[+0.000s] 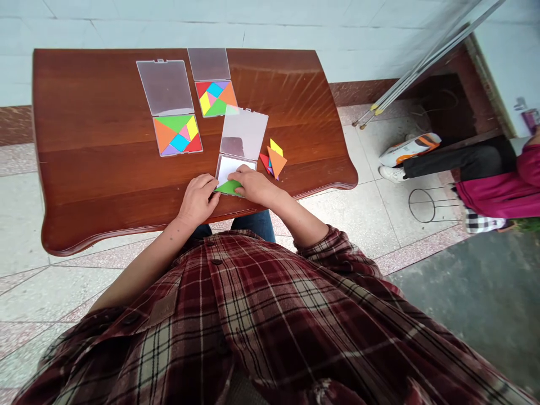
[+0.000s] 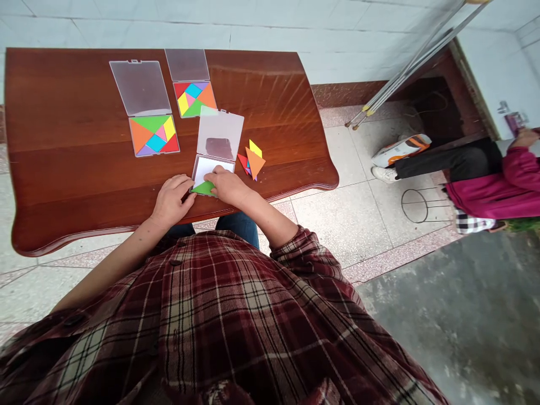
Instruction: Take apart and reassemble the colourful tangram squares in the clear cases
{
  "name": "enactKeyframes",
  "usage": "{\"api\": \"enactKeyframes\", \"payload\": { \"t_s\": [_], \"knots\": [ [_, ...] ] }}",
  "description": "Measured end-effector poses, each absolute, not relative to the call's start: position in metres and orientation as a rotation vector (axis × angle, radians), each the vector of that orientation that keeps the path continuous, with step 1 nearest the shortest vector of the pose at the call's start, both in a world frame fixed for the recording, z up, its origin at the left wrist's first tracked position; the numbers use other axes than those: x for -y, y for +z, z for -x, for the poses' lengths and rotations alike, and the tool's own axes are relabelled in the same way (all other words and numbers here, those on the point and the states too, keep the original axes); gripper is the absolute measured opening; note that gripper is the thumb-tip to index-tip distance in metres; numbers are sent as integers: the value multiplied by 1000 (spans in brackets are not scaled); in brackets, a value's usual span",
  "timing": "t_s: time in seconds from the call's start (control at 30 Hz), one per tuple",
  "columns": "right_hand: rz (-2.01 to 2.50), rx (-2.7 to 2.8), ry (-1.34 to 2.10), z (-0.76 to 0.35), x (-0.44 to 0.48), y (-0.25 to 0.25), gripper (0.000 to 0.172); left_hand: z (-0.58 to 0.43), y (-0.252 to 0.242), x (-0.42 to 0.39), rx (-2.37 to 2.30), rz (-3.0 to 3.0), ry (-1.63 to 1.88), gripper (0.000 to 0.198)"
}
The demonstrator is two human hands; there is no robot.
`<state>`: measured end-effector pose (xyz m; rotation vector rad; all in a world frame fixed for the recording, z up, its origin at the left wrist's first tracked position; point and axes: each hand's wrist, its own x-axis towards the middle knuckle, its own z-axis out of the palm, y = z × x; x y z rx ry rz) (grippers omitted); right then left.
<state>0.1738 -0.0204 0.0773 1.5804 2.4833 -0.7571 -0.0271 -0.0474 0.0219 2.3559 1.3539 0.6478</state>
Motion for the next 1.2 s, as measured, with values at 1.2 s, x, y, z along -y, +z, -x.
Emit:
{"api": "enactKeyframes", "payload": {
  "t_s": [1.2],
  "knots": [
    [-1643,-2532,-800,-169,42,68,43,33,21,66,-1386,-2409,581,35]
  ]
}}
